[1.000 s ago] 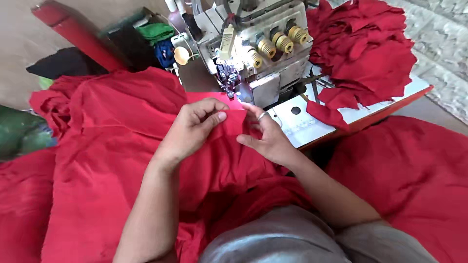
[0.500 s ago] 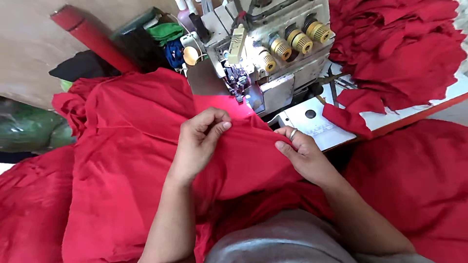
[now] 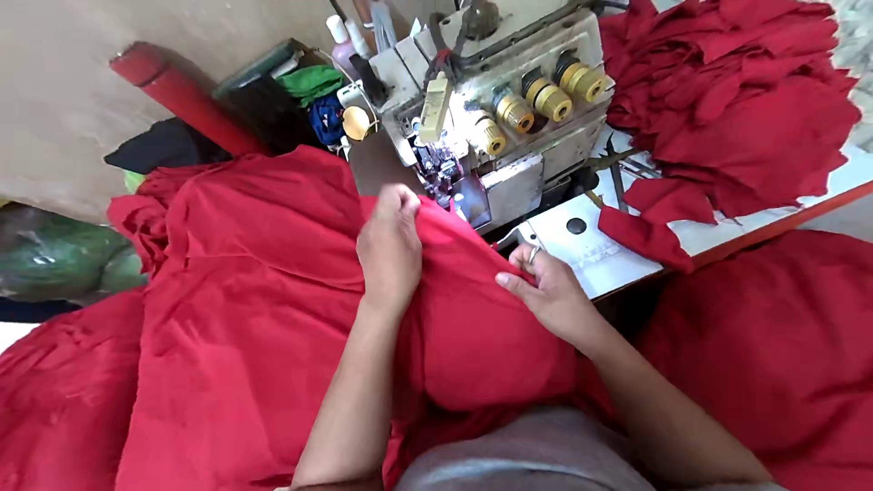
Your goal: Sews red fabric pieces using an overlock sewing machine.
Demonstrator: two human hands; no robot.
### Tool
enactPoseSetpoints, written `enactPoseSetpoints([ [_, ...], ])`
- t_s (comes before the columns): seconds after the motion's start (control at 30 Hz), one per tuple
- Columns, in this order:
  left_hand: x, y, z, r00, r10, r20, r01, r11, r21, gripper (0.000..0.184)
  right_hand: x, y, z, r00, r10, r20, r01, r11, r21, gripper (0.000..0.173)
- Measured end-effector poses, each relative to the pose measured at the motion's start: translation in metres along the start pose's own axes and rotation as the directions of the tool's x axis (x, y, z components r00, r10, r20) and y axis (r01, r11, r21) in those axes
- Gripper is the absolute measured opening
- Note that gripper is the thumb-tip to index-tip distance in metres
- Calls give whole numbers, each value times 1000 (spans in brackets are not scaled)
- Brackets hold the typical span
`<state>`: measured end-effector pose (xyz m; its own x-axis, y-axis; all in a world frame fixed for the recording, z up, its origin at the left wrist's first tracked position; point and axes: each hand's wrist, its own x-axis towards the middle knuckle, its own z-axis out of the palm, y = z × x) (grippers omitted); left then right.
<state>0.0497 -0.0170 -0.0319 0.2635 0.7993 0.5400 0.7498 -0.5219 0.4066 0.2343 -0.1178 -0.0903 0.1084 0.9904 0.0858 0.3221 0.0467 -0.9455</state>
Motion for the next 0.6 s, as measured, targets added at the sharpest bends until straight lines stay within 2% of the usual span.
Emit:
enactPoseSetpoints([
  [0.07, 0, -2, 8, 996, -53, 74, 50, 998, 43, 22, 2, 8, 2, 997, 69, 27, -69, 997, 19, 20],
  [0.2, 1, -1, -4, 977, -14, 212, 16, 1000, -7, 29, 15, 2, 6, 999, -19, 32, 18, 998, 52, 23],
  [0.3, 3, 0, -7, 973, -29, 230, 40, 998, -44, 21, 28, -4, 12, 999, -29, -30, 32, 994, 100, 26],
  [0.4, 1, -8, -7, 987, 79, 141, -38, 961, -274, 12, 25, -10, 14, 997, -69, -30, 73, 978, 194, 17],
  [0.47, 4, -14, -10, 975, 213, 60, -154, 847, -508, 13, 16, -13, 12, 987, -150, -53, 158, 961, 228, 11],
  [0.5, 6, -16, -13, 969, 243, 34, -185, 815, -549, 13, 13, -14, 12, 981, -182, -73, 195, 954, 230, 9],
  [0.53, 8, -18, -14, 972, 232, 34, -181, 834, -521, 13, 12, -15, 12, 977, -198, -80, 210, 958, 197, 10],
  [0.6, 7, -20, -11, 984, 148, 96, -113, 947, -301, 13, 16, -14, 14, 986, -160, -47, 163, 984, 73, 10],
])
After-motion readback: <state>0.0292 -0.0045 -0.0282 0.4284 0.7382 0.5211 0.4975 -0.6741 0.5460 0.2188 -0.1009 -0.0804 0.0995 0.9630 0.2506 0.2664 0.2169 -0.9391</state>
